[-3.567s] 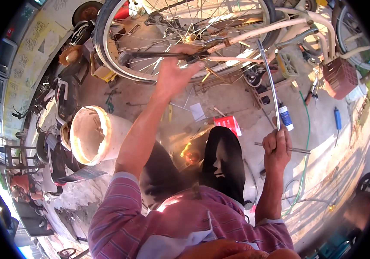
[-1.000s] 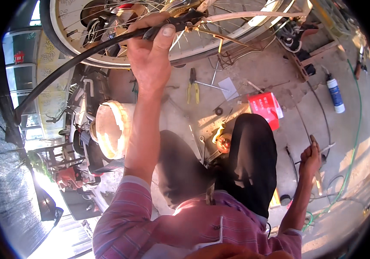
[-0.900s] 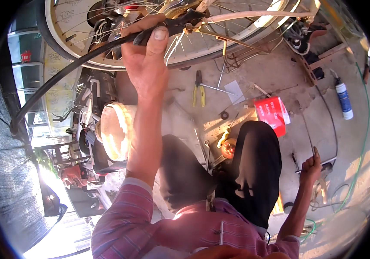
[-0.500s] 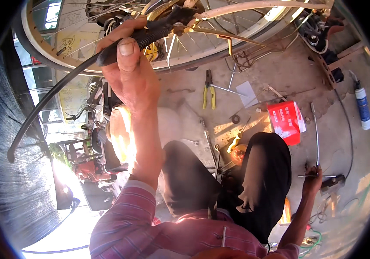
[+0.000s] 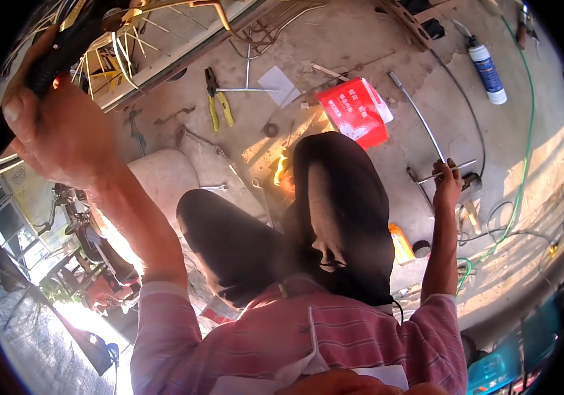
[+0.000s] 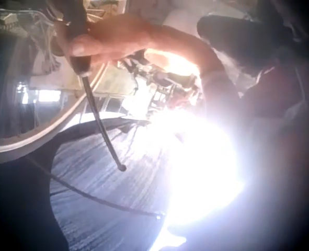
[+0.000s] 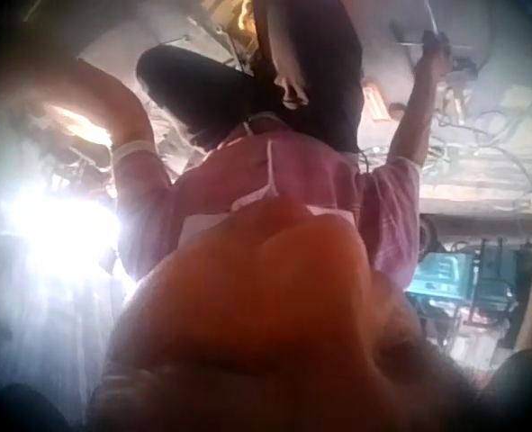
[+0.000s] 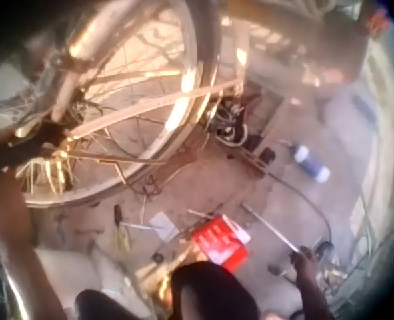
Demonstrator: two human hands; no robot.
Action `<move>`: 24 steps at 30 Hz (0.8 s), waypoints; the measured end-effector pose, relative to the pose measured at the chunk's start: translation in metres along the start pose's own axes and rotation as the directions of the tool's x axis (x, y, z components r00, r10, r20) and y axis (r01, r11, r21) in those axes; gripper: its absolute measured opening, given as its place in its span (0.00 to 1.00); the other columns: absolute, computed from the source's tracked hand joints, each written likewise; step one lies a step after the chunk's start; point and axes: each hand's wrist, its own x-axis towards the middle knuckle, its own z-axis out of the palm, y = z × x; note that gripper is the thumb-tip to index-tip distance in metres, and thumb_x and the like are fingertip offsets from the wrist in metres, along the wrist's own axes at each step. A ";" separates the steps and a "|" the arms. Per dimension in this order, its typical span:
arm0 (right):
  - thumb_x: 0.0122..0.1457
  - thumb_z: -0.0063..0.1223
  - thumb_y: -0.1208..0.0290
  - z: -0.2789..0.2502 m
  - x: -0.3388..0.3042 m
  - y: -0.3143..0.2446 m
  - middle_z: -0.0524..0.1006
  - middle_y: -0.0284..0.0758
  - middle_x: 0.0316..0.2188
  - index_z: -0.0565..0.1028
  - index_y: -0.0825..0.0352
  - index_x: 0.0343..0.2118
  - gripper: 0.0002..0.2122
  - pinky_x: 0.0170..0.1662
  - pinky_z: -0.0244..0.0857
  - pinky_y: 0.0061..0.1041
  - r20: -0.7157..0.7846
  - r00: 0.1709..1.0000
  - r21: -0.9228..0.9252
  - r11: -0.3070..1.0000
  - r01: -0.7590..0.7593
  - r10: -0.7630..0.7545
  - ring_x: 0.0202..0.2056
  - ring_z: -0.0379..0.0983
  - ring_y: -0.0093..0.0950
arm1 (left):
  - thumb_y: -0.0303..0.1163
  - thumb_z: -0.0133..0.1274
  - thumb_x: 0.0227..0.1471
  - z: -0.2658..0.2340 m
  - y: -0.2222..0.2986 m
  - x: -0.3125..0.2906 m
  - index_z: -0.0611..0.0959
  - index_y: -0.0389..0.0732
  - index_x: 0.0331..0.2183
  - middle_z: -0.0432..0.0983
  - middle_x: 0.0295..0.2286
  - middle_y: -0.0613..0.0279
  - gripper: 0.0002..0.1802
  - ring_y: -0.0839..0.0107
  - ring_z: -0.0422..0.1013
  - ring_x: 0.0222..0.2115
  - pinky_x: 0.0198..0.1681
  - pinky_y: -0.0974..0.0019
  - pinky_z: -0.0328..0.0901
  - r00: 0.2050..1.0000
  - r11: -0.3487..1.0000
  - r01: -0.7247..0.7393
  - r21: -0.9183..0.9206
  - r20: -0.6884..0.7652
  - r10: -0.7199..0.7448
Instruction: The person is repairing a bicycle wheel. They use their hands to adjust the axle and spokes, then use a wrench and a t-handle socket wrench to tighten the assembly while the bike is upside down on the ground.
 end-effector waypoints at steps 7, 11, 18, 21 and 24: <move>0.61 0.57 0.69 -0.017 0.010 0.011 0.77 0.32 0.38 0.75 0.72 0.52 0.18 0.41 0.69 0.22 -0.035 0.993 -0.255 0.962 0.099 -0.112 0.40 0.74 0.22 | 0.52 0.41 0.64 0.009 -0.020 0.004 0.79 0.25 0.50 0.78 0.48 0.40 0.36 0.52 0.72 0.52 0.59 0.51 0.64 0.998 0.992 -0.007 -0.125 -0.059 0.000; 0.61 0.57 0.66 -0.010 0.005 0.004 0.79 0.34 0.40 0.76 0.70 0.55 0.20 0.46 0.72 0.28 -0.004 0.997 -0.407 0.911 0.065 -0.073 0.42 0.76 0.25 | 0.47 0.49 0.63 -0.016 -0.013 0.004 0.81 0.36 0.47 0.79 0.46 0.49 0.24 0.58 0.72 0.50 0.59 0.52 0.61 0.995 0.971 -0.072 -0.228 0.054 0.087; 0.62 0.58 0.65 0.021 -0.027 -0.020 0.81 0.35 0.42 0.74 0.74 0.56 0.23 0.40 0.70 0.21 0.093 0.994 -0.446 0.891 0.087 -0.050 0.39 0.76 0.22 | 0.48 0.49 0.64 -0.002 0.005 -0.002 0.81 0.37 0.43 0.78 0.43 0.52 0.22 0.62 0.70 0.49 0.59 0.54 0.59 0.993 0.957 -0.079 -0.278 0.067 0.102; 0.63 0.58 0.68 0.049 -0.034 -0.029 0.81 0.35 0.42 0.75 0.73 0.56 0.20 0.39 0.68 0.19 0.236 0.970 -0.405 0.901 0.157 -0.063 0.39 0.76 0.21 | 0.51 0.51 0.62 -0.009 0.015 -0.001 0.83 0.36 0.40 0.79 0.42 0.53 0.25 0.61 0.70 0.48 0.57 0.53 0.61 0.995 0.970 -0.074 -0.234 0.042 0.086; 0.65 0.57 0.69 0.066 -0.037 -0.034 0.81 0.34 0.41 0.75 0.73 0.55 0.18 0.39 0.67 0.18 0.307 0.949 -0.431 0.878 0.208 -0.075 0.38 0.76 0.19 | 0.54 0.52 0.61 -0.010 0.000 0.006 0.83 0.36 0.39 0.78 0.41 0.54 0.27 0.62 0.71 0.47 0.56 0.54 0.62 0.994 0.979 -0.076 -0.187 0.057 0.088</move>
